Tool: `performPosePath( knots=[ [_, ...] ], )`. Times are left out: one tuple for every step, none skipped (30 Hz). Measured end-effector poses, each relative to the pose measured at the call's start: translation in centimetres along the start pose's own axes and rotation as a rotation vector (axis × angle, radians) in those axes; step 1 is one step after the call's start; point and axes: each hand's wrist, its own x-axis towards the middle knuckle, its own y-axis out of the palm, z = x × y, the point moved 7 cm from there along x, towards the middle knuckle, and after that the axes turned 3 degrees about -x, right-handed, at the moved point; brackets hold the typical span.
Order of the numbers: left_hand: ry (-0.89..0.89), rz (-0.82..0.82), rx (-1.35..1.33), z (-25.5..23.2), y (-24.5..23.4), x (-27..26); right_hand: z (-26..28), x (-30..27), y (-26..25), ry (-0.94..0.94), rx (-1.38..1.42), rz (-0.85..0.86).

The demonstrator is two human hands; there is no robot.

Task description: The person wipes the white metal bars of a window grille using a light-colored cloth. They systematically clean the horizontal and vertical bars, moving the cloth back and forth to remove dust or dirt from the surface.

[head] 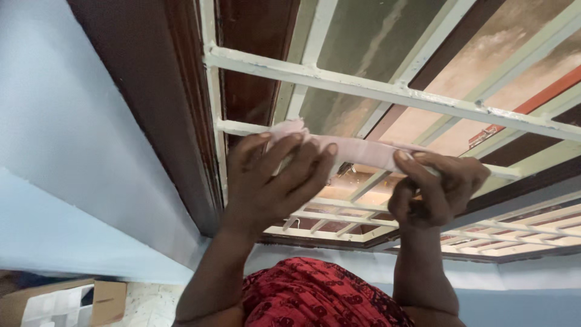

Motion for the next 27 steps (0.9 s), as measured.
performPosePath(
  knots=[
    [-0.029, -0.012, 0.032, 1.0, -0.5, -0.6, 1.1, 0.2, 0.7, -0.01, 0.019, 0.039],
    [-0.082, -0.035, 0.064, 2.2, -1.2, -1.1, 2.4, 0.6, 1.3, -0.054, -0.005, 0.074],
    [-0.134, -0.058, 0.095, 3.5, -1.9, -1.5, 3.6, 0.9, 1.9, -0.099, -0.029, 0.109],
    [-0.184, -0.082, 0.126, 4.2, -2.4, -1.7, 4.6, 1.2, 2.4, -0.143, -0.054, 0.143],
    [-0.214, -0.076, 0.128, 4.4, -2.8, -1.9, 5.1, 1.6, 2.6, -0.149, -0.048, 0.148],
    [-0.246, -0.07, 0.129, 4.5, -3.3, -2.1, 5.5, 1.9, 2.7, -0.156, -0.042, 0.155],
    [-0.278, -0.064, 0.131, 4.6, -3.6, -2.2, 5.7, 2.1, 2.8, -0.164, -0.037, 0.162],
    [-0.272, -0.059, 0.125, 4.4, -3.6, -2.0, 5.6, 2.3, 2.7, -0.162, -0.047, 0.153],
    [-0.266, -0.054, 0.12, 4.1, -3.4, -1.8, 5.3, 2.5, 2.6, -0.161, -0.058, 0.144],
    [-0.258, -0.046, 0.109, 3.8, -3.2, -1.5, 4.9, 2.5, 2.3, -0.154, -0.072, 0.139],
    [-0.225, -0.024, 0.075, 3.3, -2.6, -1.1, 4.2, 2.4, 1.8, -0.123, -0.062, 0.141],
    [-0.193, -0.001, 0.033, 2.6, -1.7, -0.7, 3.3, 2.1, 1.0, -0.091, -0.058, 0.147],
    [-0.16, 0.021, -0.009, 1.9, -0.8, -0.4, 2.3, 1.7, 0.4, -0.058, -0.055, 0.154],
    [-0.129, 0.012, -0.045, 1.0, -0.1, 0.1, 1.2, 1.4, -0.3, -0.024, -0.051, 0.135],
    [-0.097, 0.002, -0.08, 0.0, 0.7, 0.6, 0.0, 0.9, -0.9, 0.01, -0.048, 0.116],
    [-0.066, -0.008, -0.111, -1.1, 1.3, 1.2, -1.2, 0.5, -1.6, 0.043, -0.041, 0.094],
    [-0.026, 0.023, -0.13, -2.3, 2.0, 1.7, -2.5, 0.2, -2.4, 0.072, -0.012, 0.077],
    [0.015, 0.053, -0.147, -3.6, 2.7, 2.2, -3.9, -0.1, -3.2, 0.102, 0.019, 0.058],
    [0.057, 0.083, -0.164, -4.8, 3.3, 2.7, -5.2, -0.4, -4.0, 0.132, 0.051, 0.039],
    [0.071, 0.065, -0.177, -5.8, 3.7, 3.2, -6.2, -0.9, -4.7, 0.13, 0.005, 0.044],
    [0.085, 0.047, -0.191, -6.8, 4.1, 3.7, -6.9, -1.3, -5.4, 0.128, -0.037, 0.049],
    [0.102, 0.028, -0.203, -7.2, 4.3, 4.0, -7.2, -2.1, -5.7, 0.138, -0.066, 0.055],
    [0.113, 0.013, -0.201, -7.3, 4.4, 4.0, -7.4, -2.7, -6.0, 0.148, -0.095, 0.062],
    [0.124, 0.0, -0.201, -7.3, 4.5, 4.0, -7.5, -3.5, -6.2, 0.173, -0.113, 0.074],
    [0.136, -0.014, -0.202, -7.4, 4.5, 3.9, -7.6, -4.1, -6.2, 0.175, -0.104, 0.062],
    [0.157, -0.026, -0.158, -7.5, 4.5, 3.7, -7.7, -4.6, -6.2, 0.178, -0.096, 0.048],
    [0.177, -0.038, -0.113, -7.5, 4.4, 3.4, -7.7, -5.1, -5.8, 0.159, -0.06, 0.009]
  ],
)
